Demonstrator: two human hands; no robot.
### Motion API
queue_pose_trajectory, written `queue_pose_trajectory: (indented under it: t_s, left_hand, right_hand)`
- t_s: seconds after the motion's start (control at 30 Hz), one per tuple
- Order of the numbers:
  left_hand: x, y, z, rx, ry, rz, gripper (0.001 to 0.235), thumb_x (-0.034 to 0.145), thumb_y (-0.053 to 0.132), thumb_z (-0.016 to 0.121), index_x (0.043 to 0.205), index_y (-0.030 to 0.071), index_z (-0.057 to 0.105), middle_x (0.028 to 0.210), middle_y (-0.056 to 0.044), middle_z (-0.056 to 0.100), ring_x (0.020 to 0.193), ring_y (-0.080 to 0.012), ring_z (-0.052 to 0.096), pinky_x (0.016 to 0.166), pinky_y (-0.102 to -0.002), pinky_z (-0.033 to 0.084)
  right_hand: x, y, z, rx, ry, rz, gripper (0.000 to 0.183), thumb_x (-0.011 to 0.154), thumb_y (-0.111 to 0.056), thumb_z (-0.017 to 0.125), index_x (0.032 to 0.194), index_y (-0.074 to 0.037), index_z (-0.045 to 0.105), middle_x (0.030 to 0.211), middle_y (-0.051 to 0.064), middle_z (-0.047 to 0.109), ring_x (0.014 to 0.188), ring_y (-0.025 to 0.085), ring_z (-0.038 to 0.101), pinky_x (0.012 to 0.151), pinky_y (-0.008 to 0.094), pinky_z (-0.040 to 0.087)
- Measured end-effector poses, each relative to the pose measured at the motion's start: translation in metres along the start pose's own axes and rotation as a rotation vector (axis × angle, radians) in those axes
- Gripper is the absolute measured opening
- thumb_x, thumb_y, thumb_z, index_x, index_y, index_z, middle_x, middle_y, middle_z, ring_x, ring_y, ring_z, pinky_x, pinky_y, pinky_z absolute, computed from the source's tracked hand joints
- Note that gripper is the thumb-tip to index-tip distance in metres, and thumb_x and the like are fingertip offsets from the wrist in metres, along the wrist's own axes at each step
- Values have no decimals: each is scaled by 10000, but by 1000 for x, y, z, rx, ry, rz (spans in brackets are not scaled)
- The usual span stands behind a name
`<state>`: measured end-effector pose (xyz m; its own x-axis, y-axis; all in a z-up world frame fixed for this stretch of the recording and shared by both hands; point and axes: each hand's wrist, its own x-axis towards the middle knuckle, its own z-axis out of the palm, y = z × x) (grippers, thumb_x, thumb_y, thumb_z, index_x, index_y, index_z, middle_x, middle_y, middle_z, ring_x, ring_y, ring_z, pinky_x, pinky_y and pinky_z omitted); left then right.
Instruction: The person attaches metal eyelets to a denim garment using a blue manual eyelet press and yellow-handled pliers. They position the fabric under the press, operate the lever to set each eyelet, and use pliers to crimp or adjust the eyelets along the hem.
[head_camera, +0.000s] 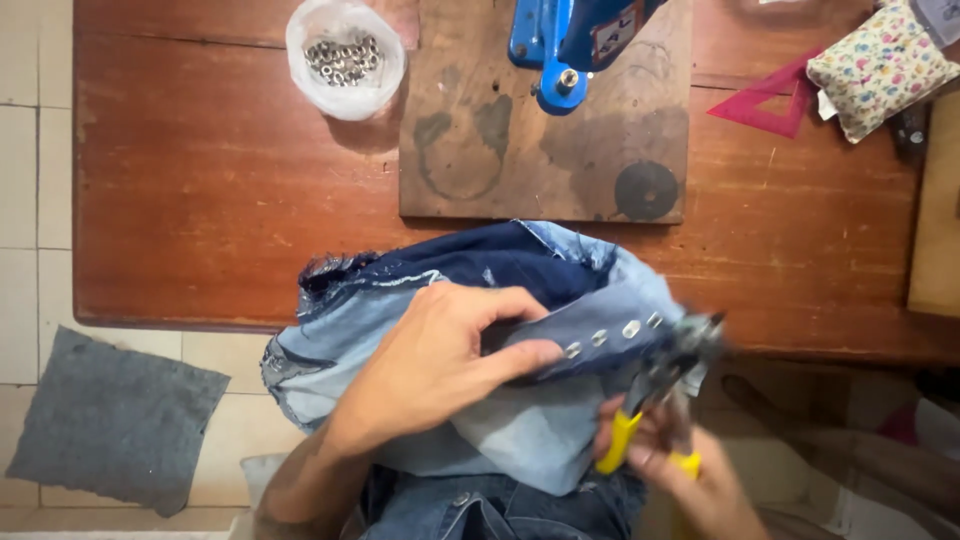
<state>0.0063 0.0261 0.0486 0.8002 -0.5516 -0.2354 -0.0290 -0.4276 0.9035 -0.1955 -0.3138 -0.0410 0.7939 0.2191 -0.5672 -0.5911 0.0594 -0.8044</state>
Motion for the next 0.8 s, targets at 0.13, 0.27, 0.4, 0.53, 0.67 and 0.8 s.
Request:
queue_pose_trajectory:
  t_s: [0.13,0.27,0.4,0.53,0.67,0.8]
  left_hand:
    - [7,-8,4,63,-13,-6,335,989,560,927,1107,251,875,776,61,805,687,-144,702,746,-340,515]
    - [3,-18,-1,-35,-28,-194,264,922,442,1041,951,233,882,791,124,812,735,-45,648,706,-291,491]
    - [0,-16,-6,-55,-31,-258,285,876,429,1082,1010,249,906,800,126,863,734,-21,681,724,-262,515]
    - [12,-7,-17,37,-55,-132,390,885,592,1011,1082,271,906,916,116,898,786,-65,753,802,-285,579]
    - [49,27,-19,-7,-86,-130,679,878,664,890,1429,270,845,1332,56,979,1066,-106,939,949,-301,730]
    - [77,24,20,71,-140,-90,772,892,763,795,1452,233,820,1354,-4,967,1204,-184,920,1045,-378,662]
  right_hand:
    - [20,-39,-9,55,239,0,519,1027,-179,777,1468,95,793,1112,266,897,1059,393,876,1019,541,680]
    - [16,-35,-24,93,204,-4,575,1000,-157,792,1523,80,771,1188,277,902,1144,408,880,1045,575,689]
    - [1,-17,-21,131,104,23,675,1027,-265,796,1609,69,721,1259,251,900,1203,354,856,1078,503,627]
    - [-10,-11,-24,39,96,59,658,1036,-249,805,1627,30,736,1247,237,947,1218,358,913,1121,522,670]
    - [-13,-9,-27,-91,95,93,645,1035,-289,822,1624,-30,768,1273,153,985,1223,288,943,1134,476,701]
    - [-8,-1,-33,-63,5,21,642,1086,-313,807,1642,-7,712,1306,149,929,1254,276,904,1140,454,676]
